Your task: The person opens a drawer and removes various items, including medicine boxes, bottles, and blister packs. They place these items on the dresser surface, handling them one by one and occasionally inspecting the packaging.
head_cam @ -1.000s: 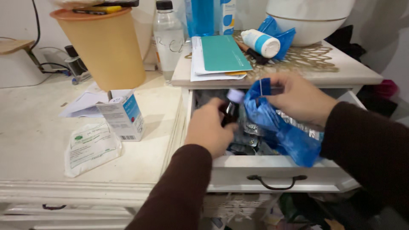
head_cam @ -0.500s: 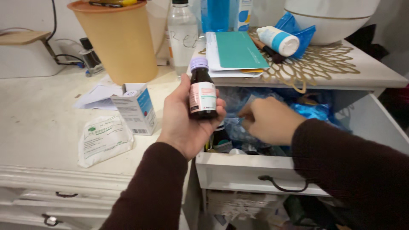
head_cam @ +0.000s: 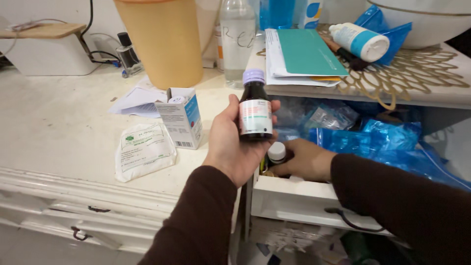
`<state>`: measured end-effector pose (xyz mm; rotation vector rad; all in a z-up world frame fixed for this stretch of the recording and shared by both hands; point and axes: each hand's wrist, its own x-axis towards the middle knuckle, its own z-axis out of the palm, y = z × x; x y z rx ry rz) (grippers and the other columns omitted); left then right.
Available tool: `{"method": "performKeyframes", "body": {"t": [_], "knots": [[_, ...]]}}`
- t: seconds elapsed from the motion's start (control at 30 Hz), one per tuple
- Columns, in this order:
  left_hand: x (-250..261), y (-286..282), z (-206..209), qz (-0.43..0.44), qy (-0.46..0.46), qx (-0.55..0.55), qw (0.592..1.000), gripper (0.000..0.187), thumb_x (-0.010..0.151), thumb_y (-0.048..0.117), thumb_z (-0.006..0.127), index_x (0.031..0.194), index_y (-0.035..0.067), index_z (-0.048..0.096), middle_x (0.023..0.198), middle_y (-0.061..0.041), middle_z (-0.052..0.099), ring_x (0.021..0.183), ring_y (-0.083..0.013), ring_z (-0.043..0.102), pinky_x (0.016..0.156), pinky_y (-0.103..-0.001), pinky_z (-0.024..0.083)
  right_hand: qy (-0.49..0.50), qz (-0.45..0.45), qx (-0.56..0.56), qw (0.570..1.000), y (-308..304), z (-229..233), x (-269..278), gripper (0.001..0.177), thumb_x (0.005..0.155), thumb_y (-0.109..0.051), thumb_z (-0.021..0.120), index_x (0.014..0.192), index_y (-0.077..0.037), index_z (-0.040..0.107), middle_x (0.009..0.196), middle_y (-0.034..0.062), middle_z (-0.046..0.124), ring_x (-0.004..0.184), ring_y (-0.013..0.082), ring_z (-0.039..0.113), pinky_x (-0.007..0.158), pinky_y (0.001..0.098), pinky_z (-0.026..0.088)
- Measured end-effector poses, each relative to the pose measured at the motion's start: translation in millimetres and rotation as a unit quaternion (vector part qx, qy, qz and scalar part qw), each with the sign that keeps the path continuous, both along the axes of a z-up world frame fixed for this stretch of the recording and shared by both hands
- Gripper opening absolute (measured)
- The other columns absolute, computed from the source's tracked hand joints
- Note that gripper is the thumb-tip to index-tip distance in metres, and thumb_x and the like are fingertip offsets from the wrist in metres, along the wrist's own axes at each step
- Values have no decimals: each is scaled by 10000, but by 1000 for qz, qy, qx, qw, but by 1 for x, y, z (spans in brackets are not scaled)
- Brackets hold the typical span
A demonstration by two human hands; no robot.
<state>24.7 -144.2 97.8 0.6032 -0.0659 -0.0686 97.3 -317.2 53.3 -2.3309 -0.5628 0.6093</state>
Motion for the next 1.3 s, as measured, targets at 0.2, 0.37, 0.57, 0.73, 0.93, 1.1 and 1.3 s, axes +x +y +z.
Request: {"method": "performKeyframes", "body": {"t": [0.2,0.37,0.57,0.73,0.93,1.1,1.3], "knots": [[-2,-4,2,9,5,-8,1000,559,1079,482,312,1226,28,603,1102,-128,697,893,-206,633,799,-368,515,-19,-9,4,1000,-1,16,-8,435,805,-382,805,1132,-100,753,1018,67,804,921,180,716,838,346,552],[-2,-6,0,17,17,-20,1000,618,1060,525,318,1200,-3,605,1060,-142,690,904,-216,643,791,-361,525,-55,-138,113,982,-8,37,-14,478,918,-444,653,1149,-32,731,958,120,740,831,196,650,735,352,511],[1,-4,-2,25,18,-32,999,704,1021,642,369,1098,-16,607,964,-139,680,840,-217,632,739,-341,533,23,-193,276,941,-10,65,-39,451,943,-441,575,1159,-65,696,966,38,744,816,147,702,724,351,570],[-2,-6,-1,46,8,2,999,651,1054,605,380,1083,0,618,972,-137,695,847,-205,621,745,-331,517,79,-222,312,920,-15,88,-52,510,970,-525,492,1129,-66,647,934,33,706,835,174,705,760,390,592],[-13,-20,10,41,20,-7,999,589,1047,579,307,1117,56,567,1117,-152,721,1028,-253,663,912,-393,489,87,-236,305,918,-22,113,-67,513,996,-559,438,1142,-107,632,1069,42,690,914,186,718,833,419,594],[-25,-22,13,36,11,-29,999,632,1042,554,260,1163,-4,530,1191,-188,697,1244,-321,625,1104,-449,442,90,-243,293,920,-29,121,-73,521,1015,-557,405,1145,-102,623,1040,59,686,905,192,717,803,413,602],[-31,-24,13,48,15,-12,999,629,1030,565,244,1155,4,497,1210,-205,679,1302,-333,599,1145,-488,406,117,-229,317,913,-31,122,-78,588,1013,-582,399,1065,-43,630,801,93,687,704,188,714,657,364,629]]}}
